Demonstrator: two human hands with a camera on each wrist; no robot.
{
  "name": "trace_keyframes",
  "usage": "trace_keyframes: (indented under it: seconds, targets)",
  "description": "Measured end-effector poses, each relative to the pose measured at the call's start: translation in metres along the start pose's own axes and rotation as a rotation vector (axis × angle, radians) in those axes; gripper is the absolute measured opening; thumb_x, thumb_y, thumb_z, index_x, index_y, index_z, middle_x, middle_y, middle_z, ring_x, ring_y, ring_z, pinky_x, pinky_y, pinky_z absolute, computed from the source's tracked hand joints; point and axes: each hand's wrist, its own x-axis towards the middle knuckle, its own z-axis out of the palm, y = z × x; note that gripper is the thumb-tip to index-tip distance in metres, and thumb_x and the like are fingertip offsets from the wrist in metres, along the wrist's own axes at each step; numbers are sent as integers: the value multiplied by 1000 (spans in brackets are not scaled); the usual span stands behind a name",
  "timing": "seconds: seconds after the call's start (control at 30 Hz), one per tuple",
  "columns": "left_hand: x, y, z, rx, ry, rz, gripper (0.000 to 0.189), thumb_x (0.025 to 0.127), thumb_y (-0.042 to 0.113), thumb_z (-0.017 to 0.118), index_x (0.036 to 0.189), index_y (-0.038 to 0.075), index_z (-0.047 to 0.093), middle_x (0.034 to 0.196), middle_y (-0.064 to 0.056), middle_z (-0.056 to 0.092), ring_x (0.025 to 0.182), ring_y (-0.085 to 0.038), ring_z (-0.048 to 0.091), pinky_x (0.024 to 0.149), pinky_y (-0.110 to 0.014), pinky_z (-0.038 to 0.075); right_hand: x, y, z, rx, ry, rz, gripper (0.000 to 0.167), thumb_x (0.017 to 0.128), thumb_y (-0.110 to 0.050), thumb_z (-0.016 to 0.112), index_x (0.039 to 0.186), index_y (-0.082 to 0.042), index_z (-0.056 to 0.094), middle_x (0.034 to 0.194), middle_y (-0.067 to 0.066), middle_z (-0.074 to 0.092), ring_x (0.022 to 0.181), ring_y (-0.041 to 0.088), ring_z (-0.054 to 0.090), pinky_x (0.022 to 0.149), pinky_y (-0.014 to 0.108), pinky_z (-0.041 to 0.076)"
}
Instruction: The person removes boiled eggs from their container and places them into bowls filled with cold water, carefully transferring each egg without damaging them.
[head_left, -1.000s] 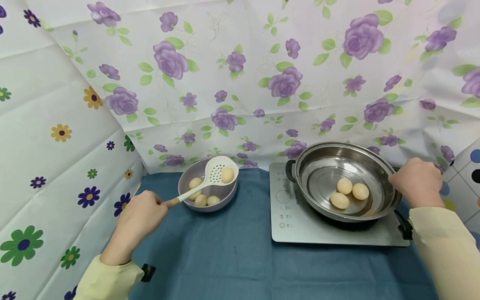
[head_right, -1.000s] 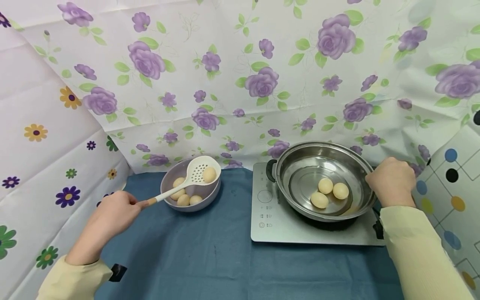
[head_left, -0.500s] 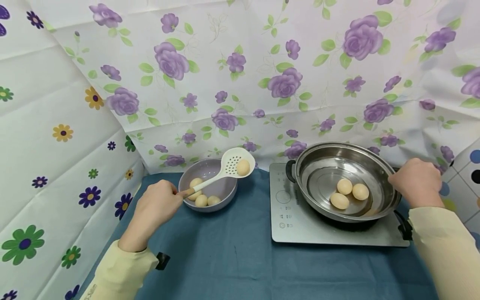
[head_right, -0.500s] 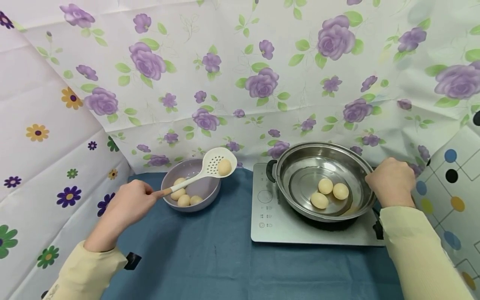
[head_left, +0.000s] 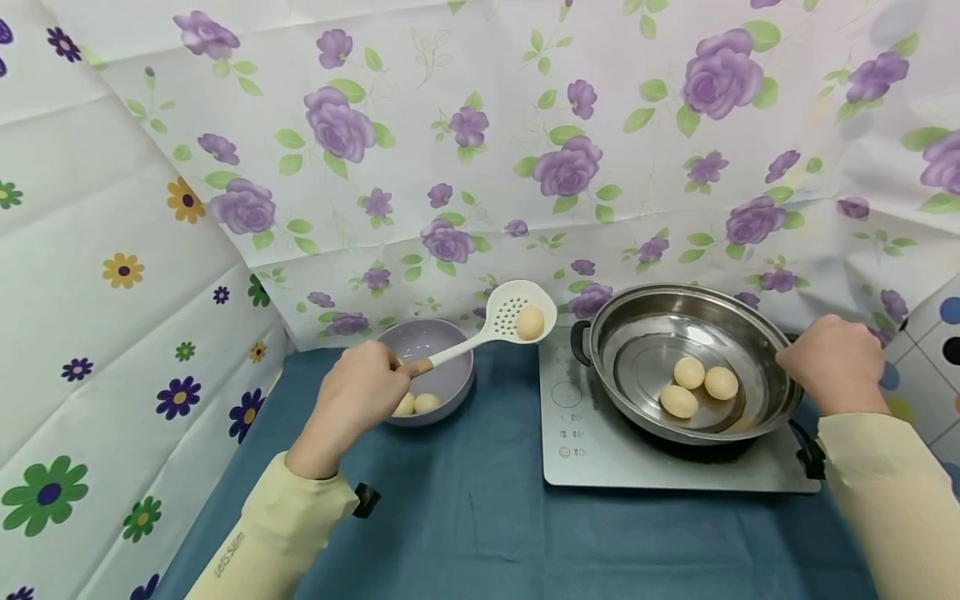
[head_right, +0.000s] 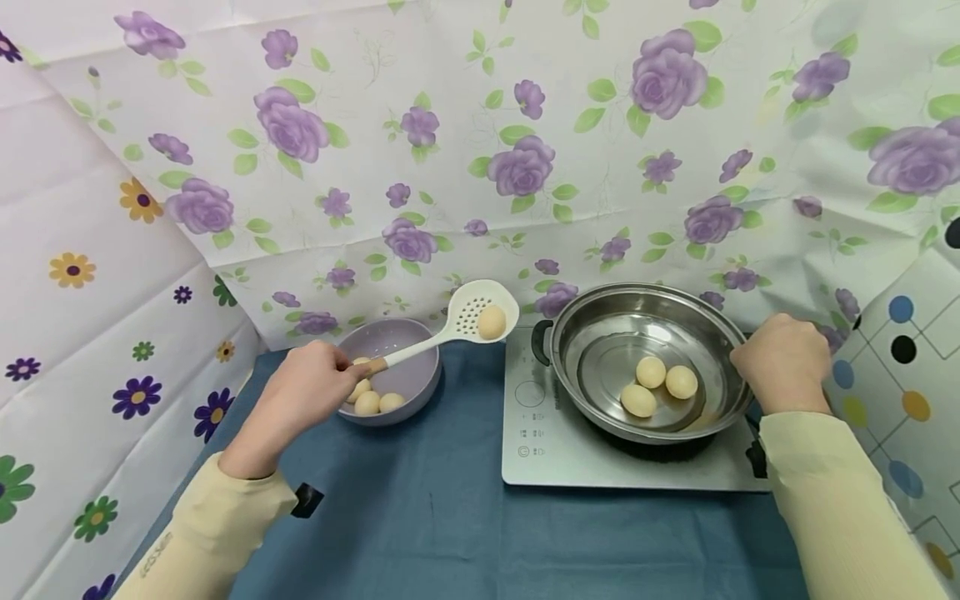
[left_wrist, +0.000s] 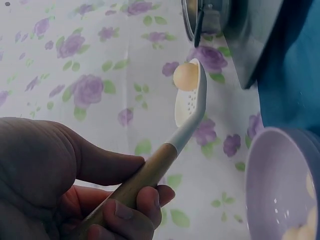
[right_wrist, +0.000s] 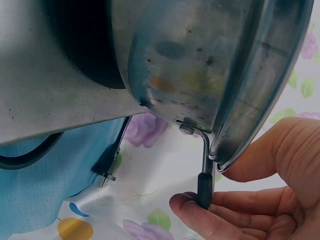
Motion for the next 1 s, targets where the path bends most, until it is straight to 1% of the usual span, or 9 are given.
trace_keyframes:
  seconds: [0.13, 0.27, 0.43, 0.53, 0.63, 0.73, 0.77, 1.0]
  targets:
    - [3, 14, 1, 4, -11, 16, 43, 92, 31, 54, 54, 14, 60, 44, 1, 32, 37, -14, 26, 34, -24, 18, 0, -1, 0, -1, 5, -2, 43, 79, -32, 60, 75, 11, 58, 72, 32, 54, 59, 37, 54, 41, 38, 42]
    - [7, 27, 3, -1, -2, 45, 42, 93, 31, 54, 54, 17, 61, 43, 1, 33, 37, -14, 25, 34, -24, 16, 0, -2, 0, -1, 12, -6, 44, 78, -33, 60, 75, 11, 58, 71, 32, 53, 58, 37, 53, 40, 37, 42]
    - [11, 43, 8, -16, -2, 73, 48, 92, 39, 55, 50, 17, 57, 42, 2, 29, 35, -15, 23, 32, -25, 17, -1, -2, -1, -2, 21, -7, 45, 78, -32, 60, 76, 12, 57, 73, 34, 53, 59, 39, 54, 40, 38, 42]
    - [13, 53, 13, -28, -17, 89, 49, 92, 40, 54, 49, 17, 56, 43, 2, 28, 35, -15, 22, 33, -25, 16, -2, -2, -1, 0, 19, -8, 44, 78, -32, 60, 76, 12, 58, 73, 34, 53, 60, 39, 54, 40, 38, 42]
    - [15, 63, 18, -37, -19, 107, 43, 93, 32, 54, 52, 19, 60, 44, 1, 30, 38, -15, 21, 36, -26, 15, -1, -1, -1, 6, 16, -10, 44, 78, -32, 61, 74, 11, 58, 73, 34, 53, 60, 40, 54, 40, 38, 42]
    - [17, 72, 24, -29, -9, 130, 40, 92, 29, 55, 55, 17, 62, 45, 1, 31, 39, -15, 23, 37, -26, 15, -1, 0, 0, 9, 17, -11, 45, 77, -33, 61, 75, 12, 58, 74, 35, 53, 60, 40, 54, 40, 38, 42]
    - [17, 75, 26, -26, -4, 142, 39, 92, 29, 55, 56, 17, 64, 45, 1, 33, 39, -15, 25, 36, -26, 16, -1, 0, 0, 10, 17, -11, 45, 78, -33, 61, 75, 12, 59, 74, 35, 53, 60, 40, 54, 40, 38, 42]
    - [18, 91, 41, -29, -10, 175, 41, 91, 35, 56, 55, 17, 61, 44, 3, 32, 35, -13, 27, 33, -25, 18, 2, 1, 0, -7, 8, -4, 49, 78, -35, 61, 79, 14, 58, 73, 34, 54, 60, 39, 54, 40, 38, 43]
